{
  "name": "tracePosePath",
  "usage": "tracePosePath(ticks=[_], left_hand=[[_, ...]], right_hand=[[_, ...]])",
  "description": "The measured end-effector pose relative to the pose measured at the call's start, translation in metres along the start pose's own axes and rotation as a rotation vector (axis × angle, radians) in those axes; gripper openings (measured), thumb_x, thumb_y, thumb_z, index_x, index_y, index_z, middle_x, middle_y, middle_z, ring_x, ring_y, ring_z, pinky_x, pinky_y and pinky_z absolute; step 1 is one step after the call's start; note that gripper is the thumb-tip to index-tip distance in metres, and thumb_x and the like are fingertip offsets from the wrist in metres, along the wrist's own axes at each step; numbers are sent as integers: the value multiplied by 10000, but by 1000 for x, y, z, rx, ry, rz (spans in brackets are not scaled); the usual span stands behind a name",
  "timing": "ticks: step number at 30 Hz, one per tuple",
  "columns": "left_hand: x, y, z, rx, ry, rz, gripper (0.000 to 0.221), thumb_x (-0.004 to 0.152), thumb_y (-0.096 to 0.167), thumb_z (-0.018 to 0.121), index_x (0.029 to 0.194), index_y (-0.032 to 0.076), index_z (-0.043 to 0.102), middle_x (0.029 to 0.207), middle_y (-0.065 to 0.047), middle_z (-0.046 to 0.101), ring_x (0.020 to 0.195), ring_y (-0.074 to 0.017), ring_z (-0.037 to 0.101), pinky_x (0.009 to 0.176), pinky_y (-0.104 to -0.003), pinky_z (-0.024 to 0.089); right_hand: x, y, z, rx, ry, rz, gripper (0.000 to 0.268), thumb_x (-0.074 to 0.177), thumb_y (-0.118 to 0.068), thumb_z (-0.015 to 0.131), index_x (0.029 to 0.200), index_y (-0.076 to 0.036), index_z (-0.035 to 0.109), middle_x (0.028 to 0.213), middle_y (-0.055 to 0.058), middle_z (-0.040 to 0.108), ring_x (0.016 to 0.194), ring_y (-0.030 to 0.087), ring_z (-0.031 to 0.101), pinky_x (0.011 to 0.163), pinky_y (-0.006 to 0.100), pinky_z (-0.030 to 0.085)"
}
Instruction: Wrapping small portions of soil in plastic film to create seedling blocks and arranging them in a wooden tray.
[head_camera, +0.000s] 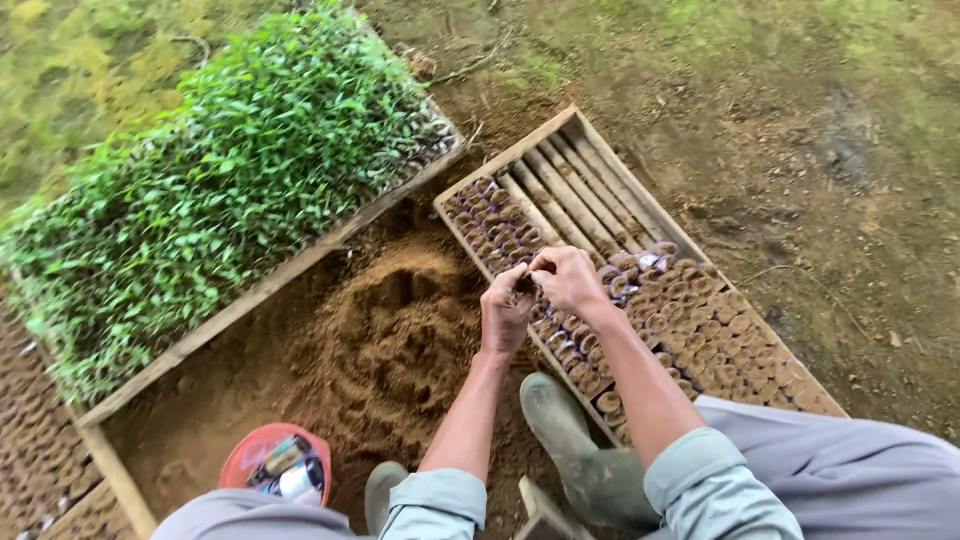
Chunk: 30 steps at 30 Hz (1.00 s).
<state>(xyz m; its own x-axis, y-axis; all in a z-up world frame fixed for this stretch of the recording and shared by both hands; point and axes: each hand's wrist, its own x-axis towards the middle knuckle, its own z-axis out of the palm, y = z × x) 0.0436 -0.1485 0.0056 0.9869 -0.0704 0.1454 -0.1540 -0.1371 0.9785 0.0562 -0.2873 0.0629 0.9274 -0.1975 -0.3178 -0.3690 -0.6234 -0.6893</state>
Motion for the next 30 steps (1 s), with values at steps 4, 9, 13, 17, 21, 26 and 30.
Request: tracePosePath(ticks=[4,9,13,17,21,26,30], left_hand=[[21,-7,29,39,-162,-46,440,811,36,760,1245,8,689,1152,-249,698,1130,-436,648,922,-498,589],[35,-64,54,454,-368,39,599,837,114,729,1417,114,577,1374,-114,620,1374,-313,506,1181,-495,373],[39,-66,61,586,-414,-10,539,881,165,693,1405,152,573,1381,-52,614,1435,-283,422,1222,-483,285],[41,-55,69,664,-468,-46,453,937,112,615,1388,135,582,1379,-66,624,1474,-315,375,1226,-511,251],[42,-60,84,726,-512,-13,459,953,25,535,1401,117,571,1372,-90,640,1486,-330,361,1228,-532,233],[53,-37,93,813,-646,-15,609,896,-66,494,1475,121,502,1437,-86,609,1524,-322,295,1243,-565,160],[62,-25,99,885,-825,-18,666,897,-63,490,1537,109,417,1524,-83,546,1566,-322,199,1257,-600,24]], right_hand=[[9,24,-26,51,45,-28,124,796,-93,748,883,-145,819,793,147,768,816,321,744,762,441,567],[29,60,-48,84,118,-2,100,807,-72,761,872,-136,803,729,101,745,701,250,717,679,415,566],[48,96,-55,164,126,62,83,827,-39,739,884,-82,783,650,110,712,595,199,696,597,351,583],[64,136,-45,11,153,84,83,803,-122,778,872,-161,803,703,82,735,710,254,721,701,401,565],[70,161,-29,-90,106,130,118,821,-172,768,920,-216,816,857,99,773,940,338,726,886,458,560],[77,175,-15,-67,44,141,131,832,-168,751,928,-233,812,897,84,782,975,333,728,900,462,554],[77,187,-5,-20,2,145,114,835,-157,756,915,-222,805,911,82,787,999,345,723,902,476,552]])
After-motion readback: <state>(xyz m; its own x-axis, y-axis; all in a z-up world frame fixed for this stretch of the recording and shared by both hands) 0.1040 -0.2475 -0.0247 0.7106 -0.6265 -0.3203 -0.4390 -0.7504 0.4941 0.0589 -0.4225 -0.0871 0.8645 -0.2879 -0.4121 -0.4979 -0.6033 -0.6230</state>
